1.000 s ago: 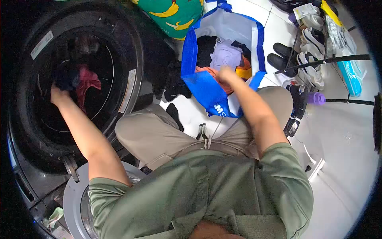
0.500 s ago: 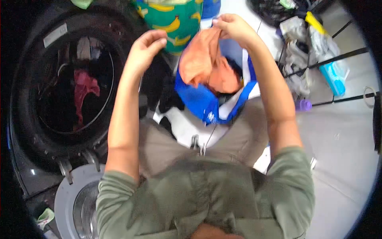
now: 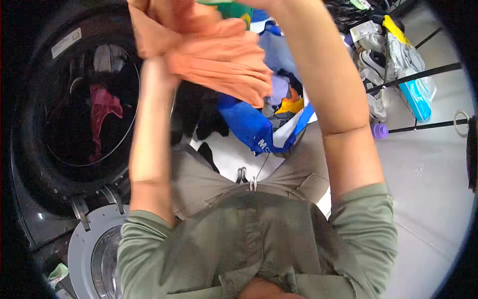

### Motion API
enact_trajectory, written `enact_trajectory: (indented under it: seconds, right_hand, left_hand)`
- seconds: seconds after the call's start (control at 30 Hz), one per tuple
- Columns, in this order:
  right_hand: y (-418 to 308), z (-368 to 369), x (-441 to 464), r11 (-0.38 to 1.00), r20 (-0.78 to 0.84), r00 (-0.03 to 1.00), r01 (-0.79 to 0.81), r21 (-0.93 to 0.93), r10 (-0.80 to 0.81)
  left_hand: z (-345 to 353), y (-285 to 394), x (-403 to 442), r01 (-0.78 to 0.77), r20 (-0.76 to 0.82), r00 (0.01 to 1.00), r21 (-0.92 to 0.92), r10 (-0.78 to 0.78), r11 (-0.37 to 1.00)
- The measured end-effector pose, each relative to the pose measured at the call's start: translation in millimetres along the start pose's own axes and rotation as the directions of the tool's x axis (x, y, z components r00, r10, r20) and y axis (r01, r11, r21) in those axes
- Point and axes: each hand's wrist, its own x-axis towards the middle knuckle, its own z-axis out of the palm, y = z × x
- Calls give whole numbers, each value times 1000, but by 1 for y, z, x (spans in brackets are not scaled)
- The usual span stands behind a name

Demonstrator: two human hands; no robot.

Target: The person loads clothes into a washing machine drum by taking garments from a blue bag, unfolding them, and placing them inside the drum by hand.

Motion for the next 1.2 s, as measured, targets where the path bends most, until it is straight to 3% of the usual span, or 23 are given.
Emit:
enact_trajectory:
  seconds: [0.03, 0.13, 0.2, 0.23, 0.27, 0.3, 0.33, 0.37, 0.4, 0.5, 0.57, 0.6, 0.63, 0.67, 0.7, 0.73, 0.77, 0.83, 0.9, 0.93, 0.97, 1.13, 1.2]
  right_hand:
    - [18, -29, -8, 995, -53, 997, -57, -80, 53]
    - [102, -130, -39, 872, -318, 924, -325, -366, 211]
    - [178, -181, -78, 602, -552, 762, -626, -495, 339]
    - [252, -226, -102, 302, -701, 652, -757, -579, 290]
    - [294, -244, -129, -26, -605, 734, -629, -777, 308]
    - [331, -254, -158, -161, -650, 680, -639, -752, 338]
    - [361, -255, -184, -133, -762, 539, -779, -613, 359]
    - [450, -291, -233, -238, -776, 618, -741, -628, 123]
    - [374, -225, -222, -212, -836, 514, -810, -547, 193]
    - [377, -241, -212, -236, -844, 440, -824, -515, 305]
    - [352, -253, -172, -164, -814, 450, -830, -534, 368]
    - [306, -239, -139, -157, -778, 501, -793, -588, 379]
    - [261, -221, -113, -7, -603, 745, -628, -778, 285]
    - [215, -193, -89, 217, -474, 851, -518, -827, 227]
    - [190, -166, -74, 470, -390, 909, -410, -781, 145]
    - [175, -144, -59, 585, -318, 944, -307, -750, 88]
    - [154, -114, -49, 809, -282, 957, -216, -546, 66]
    - [121, -76, -29, 982, -174, 985, -49, -181, 17]
    - [88, -69, -17, 984, -133, 986, -78, 161, 100]
    - [81, -71, -11, 943, -157, 980, -65, 326, 121]
    - [75, -79, -11, 971, -205, 976, -27, 240, 77]
    - [148, -120, -51, 846, -386, 922, -183, -501, -30]
    - [214, -119, -71, 722, -166, 983, -166, -672, 72]
  left_hand:
    - [-41, 38, 20, 36, 68, 997, 55, -40, 998]
    - [-135, 133, 21, -249, -244, 925, 188, 291, 950]
    - [-184, 166, 13, -343, -418, 769, 369, 484, 864]
    - [-200, 174, 8, -354, -473, 683, 452, 556, 819]
    - [-209, 178, 4, -355, -510, 599, 522, 617, 776]
    - [-213, 178, 1, -341, -533, 526, 582, 663, 738]
    - [-212, 176, 1, -321, -537, 469, 635, 701, 703]
    - [-207, 169, 2, -295, -530, 429, 683, 732, 668]
    - [-199, 159, 5, -272, -500, 424, 725, 755, 633]
    - [-181, 118, 22, -325, -203, 552, 841, 809, 433]
    - [-106, 72, 8, -260, -17, 796, 893, 604, 368]
    - [-86, 53, 9, -315, 151, 900, 874, 410, 369]
    - [-72, 30, 9, -308, 259, 951, 826, 167, 472]
    - [-60, 9, 10, -247, 340, 937, 806, -79, 538]
    - [-43, -21, 7, -185, 372, 914, 738, -163, 649]
    - [-30, -48, 9, -284, 421, 901, 756, -105, 589]
    - [-21, -73, 12, -374, 468, 882, 769, -57, 519]
    - [-8, -115, 19, -430, 555, 831, 690, -45, 582]
    - [4, -115, 29, -270, 246, 962, 771, 122, 577]
    - [14, -95, 33, -326, 220, 945, 698, 242, 637]
    - [24, -76, 32, 26, -39, 999, 274, -16, 961]
    - [-8, -8, 53, 80, 99, 993, -156, -65, 985]
    - [-4, 3, 48, -18, 26, 999, -145, 23, 989]
